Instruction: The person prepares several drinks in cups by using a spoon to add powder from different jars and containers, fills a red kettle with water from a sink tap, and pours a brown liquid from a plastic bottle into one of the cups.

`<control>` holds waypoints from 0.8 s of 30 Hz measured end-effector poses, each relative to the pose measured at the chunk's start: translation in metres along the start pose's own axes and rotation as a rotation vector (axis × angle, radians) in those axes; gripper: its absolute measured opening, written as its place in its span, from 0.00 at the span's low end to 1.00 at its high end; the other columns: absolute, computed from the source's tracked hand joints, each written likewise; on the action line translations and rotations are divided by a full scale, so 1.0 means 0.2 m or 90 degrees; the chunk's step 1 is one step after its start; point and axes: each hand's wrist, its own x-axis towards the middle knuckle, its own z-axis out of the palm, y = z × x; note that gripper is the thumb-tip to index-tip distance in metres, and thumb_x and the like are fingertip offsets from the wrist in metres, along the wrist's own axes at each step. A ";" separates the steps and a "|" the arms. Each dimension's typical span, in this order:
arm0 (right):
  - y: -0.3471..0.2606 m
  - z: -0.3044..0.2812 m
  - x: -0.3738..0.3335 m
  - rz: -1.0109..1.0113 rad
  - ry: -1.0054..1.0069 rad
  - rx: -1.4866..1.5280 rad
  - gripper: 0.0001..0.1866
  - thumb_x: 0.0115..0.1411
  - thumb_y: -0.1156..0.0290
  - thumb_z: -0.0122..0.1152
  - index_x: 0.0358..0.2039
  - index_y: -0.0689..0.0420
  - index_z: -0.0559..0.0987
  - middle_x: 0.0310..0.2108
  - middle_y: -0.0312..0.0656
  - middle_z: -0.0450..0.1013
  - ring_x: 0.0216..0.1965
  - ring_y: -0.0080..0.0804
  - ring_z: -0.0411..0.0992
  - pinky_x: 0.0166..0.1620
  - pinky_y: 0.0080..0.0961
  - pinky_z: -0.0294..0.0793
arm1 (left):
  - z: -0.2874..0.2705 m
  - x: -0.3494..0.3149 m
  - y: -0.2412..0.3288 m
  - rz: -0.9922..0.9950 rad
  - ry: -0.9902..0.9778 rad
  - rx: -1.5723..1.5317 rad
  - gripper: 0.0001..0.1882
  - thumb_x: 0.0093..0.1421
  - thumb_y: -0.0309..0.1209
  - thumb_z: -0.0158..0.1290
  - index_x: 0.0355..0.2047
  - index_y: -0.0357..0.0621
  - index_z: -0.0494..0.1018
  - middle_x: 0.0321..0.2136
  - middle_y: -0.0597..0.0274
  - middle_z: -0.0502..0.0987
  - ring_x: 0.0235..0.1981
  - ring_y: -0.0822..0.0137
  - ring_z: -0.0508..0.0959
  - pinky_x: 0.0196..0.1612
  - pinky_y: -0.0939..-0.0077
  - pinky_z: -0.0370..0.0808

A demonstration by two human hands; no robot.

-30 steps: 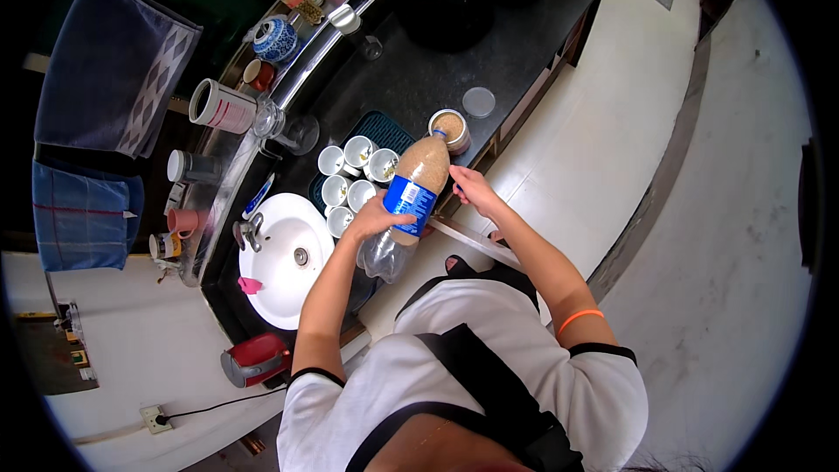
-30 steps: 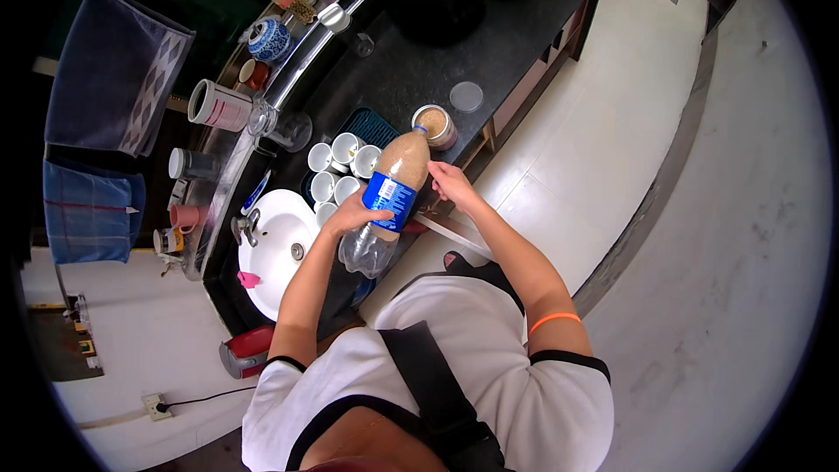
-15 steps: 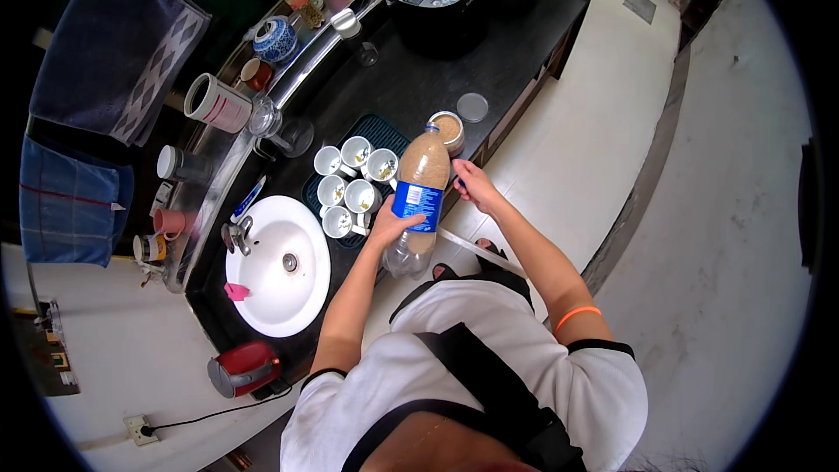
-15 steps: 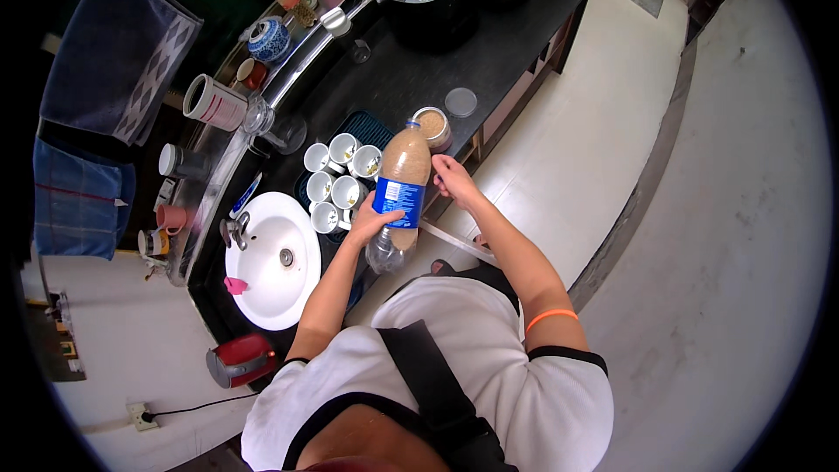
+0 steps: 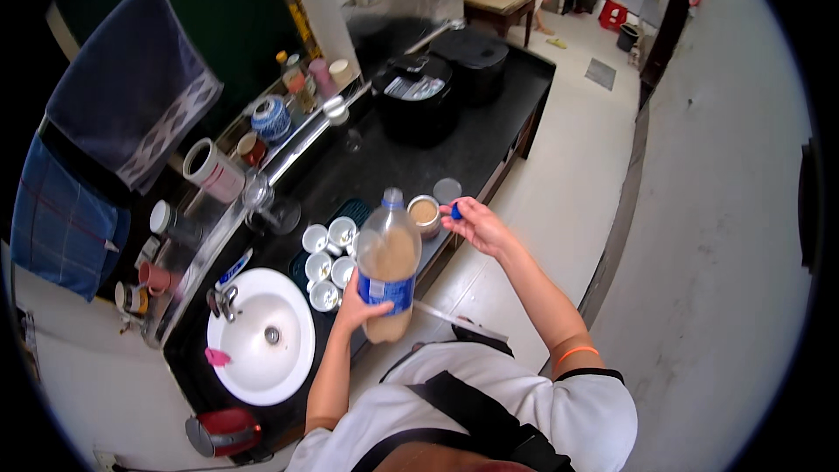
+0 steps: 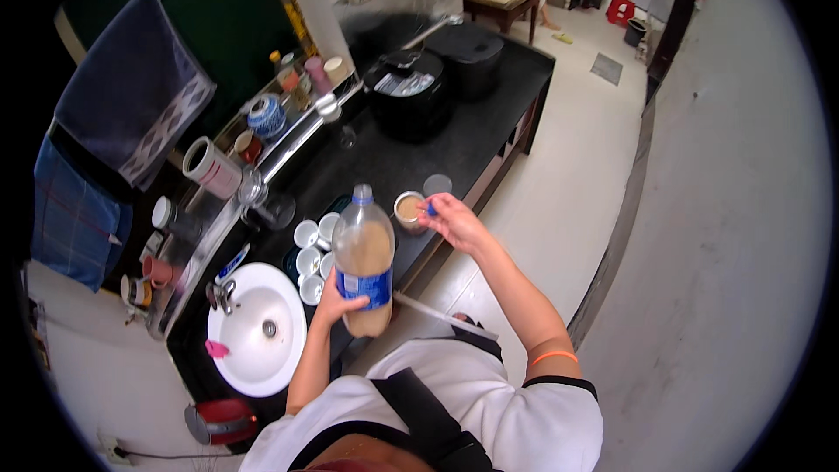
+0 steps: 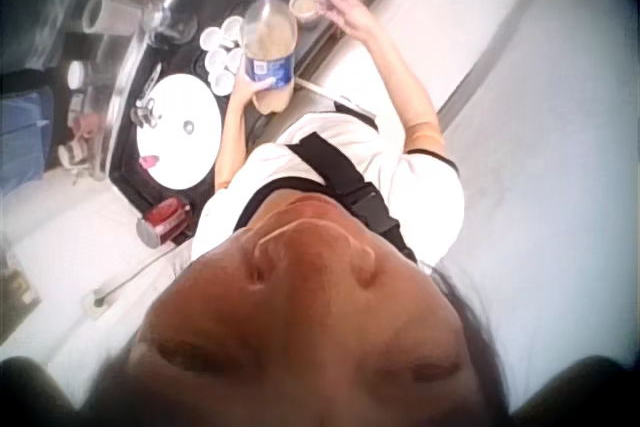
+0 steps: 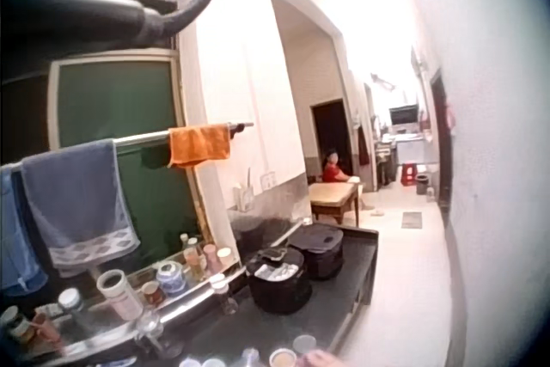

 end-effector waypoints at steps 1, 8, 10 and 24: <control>-0.04 0.06 -0.03 -0.032 -0.050 -0.042 0.10 0.62 0.66 0.46 0.37 0.60 0.67 0.41 0.46 0.68 0.34 0.29 0.71 0.40 0.22 0.74 | 0.00 -0.03 0.00 0.001 -0.007 0.012 0.49 0.31 0.32 0.68 0.54 0.42 0.55 0.47 0.58 0.67 0.49 0.64 0.67 0.53 0.69 0.63; -0.20 0.24 -0.22 -0.104 -0.187 -0.455 0.15 0.52 0.76 0.57 0.43 0.57 0.73 0.30 0.32 0.70 0.34 0.17 0.67 0.39 0.15 0.68 | 0.14 -0.20 0.08 -0.080 -0.075 -0.031 0.47 0.29 0.28 0.68 0.52 0.42 0.57 0.46 0.61 0.67 0.48 0.67 0.66 0.53 0.72 0.62; -0.22 0.23 -0.25 -0.106 -0.235 -0.471 0.15 0.52 0.77 0.57 0.42 0.56 0.74 0.32 0.34 0.70 0.37 0.19 0.68 0.42 0.17 0.69 | 0.18 -0.20 0.10 -0.078 -0.081 -0.022 0.47 0.29 0.28 0.68 0.52 0.43 0.57 0.46 0.61 0.66 0.48 0.68 0.66 0.53 0.73 0.62; -0.46 0.08 -0.53 -0.213 -0.364 -0.752 0.15 0.41 0.78 0.65 0.33 0.57 0.78 0.35 0.40 0.72 0.39 0.34 0.69 0.43 0.27 0.68 | 0.40 -0.24 0.10 -0.045 -0.232 0.102 0.49 0.33 0.34 0.67 0.55 0.42 0.54 0.49 0.59 0.63 0.51 0.68 0.62 0.56 0.74 0.56</control>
